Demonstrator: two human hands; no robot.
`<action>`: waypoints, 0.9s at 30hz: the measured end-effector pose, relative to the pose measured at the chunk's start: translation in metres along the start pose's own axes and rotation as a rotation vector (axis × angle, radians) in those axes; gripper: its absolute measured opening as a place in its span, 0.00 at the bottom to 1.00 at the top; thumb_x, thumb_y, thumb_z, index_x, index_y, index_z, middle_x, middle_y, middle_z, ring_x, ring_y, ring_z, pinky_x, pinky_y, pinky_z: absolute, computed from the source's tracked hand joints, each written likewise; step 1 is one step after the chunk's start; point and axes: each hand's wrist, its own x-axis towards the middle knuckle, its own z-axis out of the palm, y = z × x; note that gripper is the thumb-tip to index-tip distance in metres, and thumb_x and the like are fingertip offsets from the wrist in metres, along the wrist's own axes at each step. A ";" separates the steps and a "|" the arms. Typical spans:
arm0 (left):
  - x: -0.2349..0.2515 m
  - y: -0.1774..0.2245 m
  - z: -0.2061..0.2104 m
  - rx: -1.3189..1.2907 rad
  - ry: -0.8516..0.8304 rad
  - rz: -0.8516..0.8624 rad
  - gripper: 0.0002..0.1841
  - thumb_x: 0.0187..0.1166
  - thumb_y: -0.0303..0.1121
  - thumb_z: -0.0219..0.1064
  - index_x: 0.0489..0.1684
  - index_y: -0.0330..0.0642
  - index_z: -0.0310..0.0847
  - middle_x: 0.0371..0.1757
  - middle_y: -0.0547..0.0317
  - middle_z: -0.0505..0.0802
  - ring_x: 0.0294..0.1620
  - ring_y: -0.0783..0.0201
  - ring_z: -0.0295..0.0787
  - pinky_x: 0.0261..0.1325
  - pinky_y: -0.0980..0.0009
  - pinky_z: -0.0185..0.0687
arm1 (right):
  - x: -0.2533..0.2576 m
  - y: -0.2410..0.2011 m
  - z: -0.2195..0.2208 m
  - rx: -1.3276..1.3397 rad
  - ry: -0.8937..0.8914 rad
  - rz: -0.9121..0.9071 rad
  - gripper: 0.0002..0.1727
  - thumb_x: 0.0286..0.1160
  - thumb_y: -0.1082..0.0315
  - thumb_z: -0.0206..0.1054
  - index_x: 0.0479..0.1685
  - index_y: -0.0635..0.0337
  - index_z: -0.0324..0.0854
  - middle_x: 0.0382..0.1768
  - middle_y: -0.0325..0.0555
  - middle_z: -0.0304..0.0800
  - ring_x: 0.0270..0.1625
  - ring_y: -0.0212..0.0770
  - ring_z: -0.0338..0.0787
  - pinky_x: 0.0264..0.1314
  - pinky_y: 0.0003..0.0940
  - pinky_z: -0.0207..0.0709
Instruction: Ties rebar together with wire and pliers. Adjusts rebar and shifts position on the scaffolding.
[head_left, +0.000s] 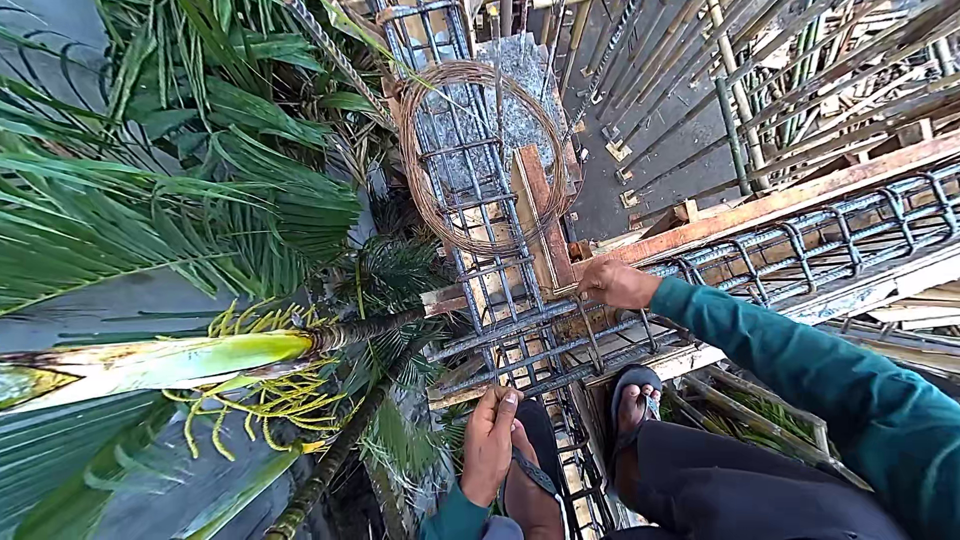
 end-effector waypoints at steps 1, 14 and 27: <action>0.001 0.000 0.000 -0.001 -0.005 0.000 0.11 0.87 0.30 0.54 0.44 0.39 0.84 0.23 0.74 0.80 0.16 0.81 0.66 0.21 0.84 0.64 | -0.001 0.001 0.003 -0.014 0.022 -0.015 0.13 0.85 0.69 0.63 0.53 0.62 0.93 0.53 0.57 0.94 0.63 0.56 0.90 0.74 0.60 0.76; 0.012 0.006 0.003 0.022 -0.001 -0.057 0.11 0.87 0.31 0.54 0.45 0.40 0.84 0.21 0.75 0.78 0.16 0.82 0.66 0.21 0.85 0.65 | -0.013 0.004 0.009 -0.128 0.132 -0.186 0.13 0.73 0.66 0.67 0.49 0.56 0.95 0.50 0.47 0.96 0.65 0.52 0.90 0.72 0.58 0.78; 0.007 0.005 0.006 0.040 -0.012 -0.042 0.12 0.87 0.32 0.54 0.45 0.40 0.85 0.23 0.74 0.80 0.16 0.81 0.67 0.21 0.83 0.65 | 0.022 -0.012 -0.026 0.195 -0.280 0.206 0.23 0.83 0.50 0.69 0.34 0.65 0.85 0.29 0.51 0.83 0.34 0.46 0.82 0.44 0.53 0.75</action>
